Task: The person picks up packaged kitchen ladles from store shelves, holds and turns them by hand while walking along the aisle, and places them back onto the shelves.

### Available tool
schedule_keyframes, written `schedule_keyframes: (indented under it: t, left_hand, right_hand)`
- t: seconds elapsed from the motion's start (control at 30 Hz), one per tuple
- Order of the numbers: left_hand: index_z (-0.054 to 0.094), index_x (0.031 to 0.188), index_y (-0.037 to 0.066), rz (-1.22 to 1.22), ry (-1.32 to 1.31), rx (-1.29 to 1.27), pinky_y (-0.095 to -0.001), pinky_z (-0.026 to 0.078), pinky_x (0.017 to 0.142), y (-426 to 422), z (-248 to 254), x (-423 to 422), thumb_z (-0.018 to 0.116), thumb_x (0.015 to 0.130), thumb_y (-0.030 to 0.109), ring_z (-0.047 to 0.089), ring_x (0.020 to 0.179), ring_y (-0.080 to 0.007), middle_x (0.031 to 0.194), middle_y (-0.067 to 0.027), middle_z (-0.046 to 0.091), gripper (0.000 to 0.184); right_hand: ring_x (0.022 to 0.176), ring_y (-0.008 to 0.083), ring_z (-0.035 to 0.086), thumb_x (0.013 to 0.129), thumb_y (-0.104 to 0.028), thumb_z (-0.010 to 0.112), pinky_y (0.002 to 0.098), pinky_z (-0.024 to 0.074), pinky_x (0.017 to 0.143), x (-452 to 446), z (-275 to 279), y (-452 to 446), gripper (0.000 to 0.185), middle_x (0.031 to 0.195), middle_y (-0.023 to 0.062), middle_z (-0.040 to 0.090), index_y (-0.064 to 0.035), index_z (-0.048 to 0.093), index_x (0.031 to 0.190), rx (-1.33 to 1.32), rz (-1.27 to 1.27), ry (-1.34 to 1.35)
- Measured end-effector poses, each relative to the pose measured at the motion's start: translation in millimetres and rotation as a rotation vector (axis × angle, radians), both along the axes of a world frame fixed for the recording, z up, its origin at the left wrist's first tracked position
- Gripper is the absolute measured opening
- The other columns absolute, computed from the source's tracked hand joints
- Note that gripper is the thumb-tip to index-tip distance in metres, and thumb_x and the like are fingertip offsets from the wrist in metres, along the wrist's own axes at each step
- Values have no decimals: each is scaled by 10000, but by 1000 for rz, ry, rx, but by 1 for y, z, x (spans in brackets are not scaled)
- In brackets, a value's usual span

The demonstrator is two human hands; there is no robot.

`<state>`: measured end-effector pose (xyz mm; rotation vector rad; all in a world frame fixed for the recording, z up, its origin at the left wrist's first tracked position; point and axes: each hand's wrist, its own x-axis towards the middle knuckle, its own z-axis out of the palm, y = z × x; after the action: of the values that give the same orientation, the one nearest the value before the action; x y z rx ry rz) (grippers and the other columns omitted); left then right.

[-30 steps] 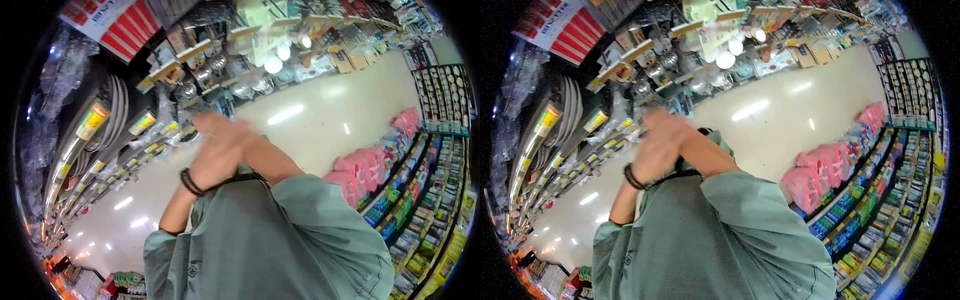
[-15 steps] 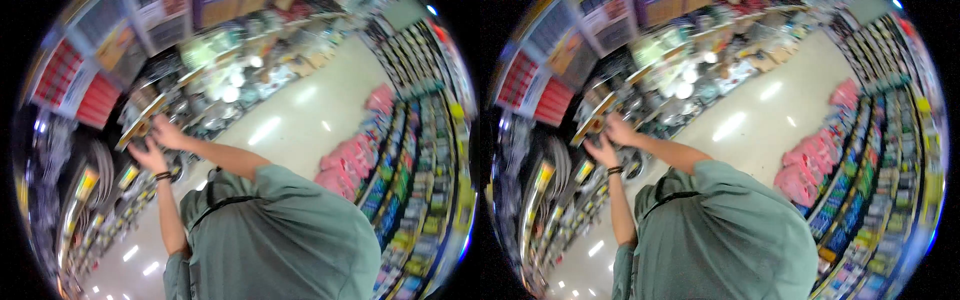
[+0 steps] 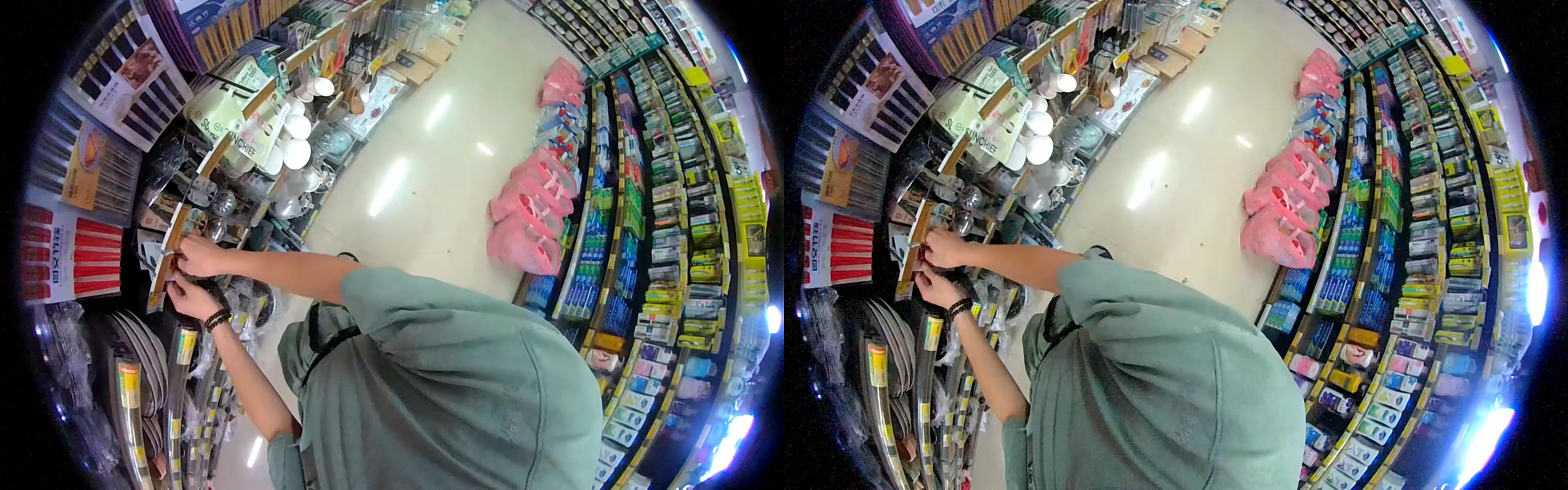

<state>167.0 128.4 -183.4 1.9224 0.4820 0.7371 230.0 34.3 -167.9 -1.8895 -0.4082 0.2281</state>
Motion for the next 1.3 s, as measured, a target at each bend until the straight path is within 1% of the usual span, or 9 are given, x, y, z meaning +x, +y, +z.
schedule_keyframes:
  t: [0.17,0.3,0.47,0.57,0.7,0.77,0.97,1.1,1.3]
  left_hand:
    - [473,1265,-91,-35,-42,-238,-363,466,913,-10,-7,-15,596,934,149,604,1018,-261,1148,-209,619,427]
    - [431,1338,-74,32,-83,10,-390,414,1003,-35,-3,-44,596,936,176,531,1183,-291,1336,-228,505,500]
    - [529,1233,-50,-267,-63,-294,-361,417,1023,-56,-15,-79,465,993,112,554,1149,-254,1241,-178,587,297]
    - [488,1263,-70,-401,35,-516,-386,346,1092,-84,10,-75,361,1034,202,512,1216,-262,1311,-203,529,378]
    - [319,1400,-84,-762,58,-594,-393,223,1156,-145,44,-34,246,1047,294,358,1354,-283,1434,-226,391,522]
    - [287,1425,-66,-972,-52,-571,-388,201,1168,-210,88,-2,273,1041,310,319,1380,-290,1463,-230,349,538]
    - [392,1306,-81,-1712,-642,-146,-459,192,1145,-425,272,-81,423,906,156,287,1375,-381,1446,-265,329,467]
    - [359,1420,-36,-1813,-269,68,-405,198,1150,-384,193,-131,418,930,151,296,1396,-318,1491,-183,344,527]
    - [411,1367,-46,-1795,463,-761,-402,255,1130,-364,138,-153,279,1046,291,394,1336,-306,1405,-231,437,483]
  right_hand:
    - [819,331,527,834,-92,555,411,436,710,-37,-15,2,187,847,163,502,-10,451,967,273,-322,-84]
    - [765,229,562,845,-82,601,364,455,671,-78,-47,-26,180,806,106,528,-8,474,950,350,-331,-95]
    - [928,189,638,919,-149,581,326,530,794,-150,-71,-126,142,999,113,645,-34,522,977,688,-237,708]
    - [1060,258,597,965,-239,509,389,481,941,-168,-81,-195,314,1165,175,596,16,480,1146,796,-463,723]
    - [1253,285,466,1019,-304,374,433,331,1096,-141,-62,-277,346,1329,200,500,3,515,1095,1069,-1009,318]
    - [1373,289,328,1030,-325,311,415,229,1155,-118,27,-329,441,1468,199,355,36,454,1239,1295,-1085,-19]
    - [1406,362,239,1028,-269,303,453,209,1177,-149,187,-394,301,1489,261,263,-52,463,895,1565,-822,-664]
    - [1367,374,320,1026,-244,299,457,242,1164,-241,169,-432,285,1441,278,345,-68,436,849,1474,-1024,-460]
    - [1336,377,365,1022,-236,306,461,283,1148,-290,161,-443,325,1360,288,432,-72,415,763,1558,-1124,-256]
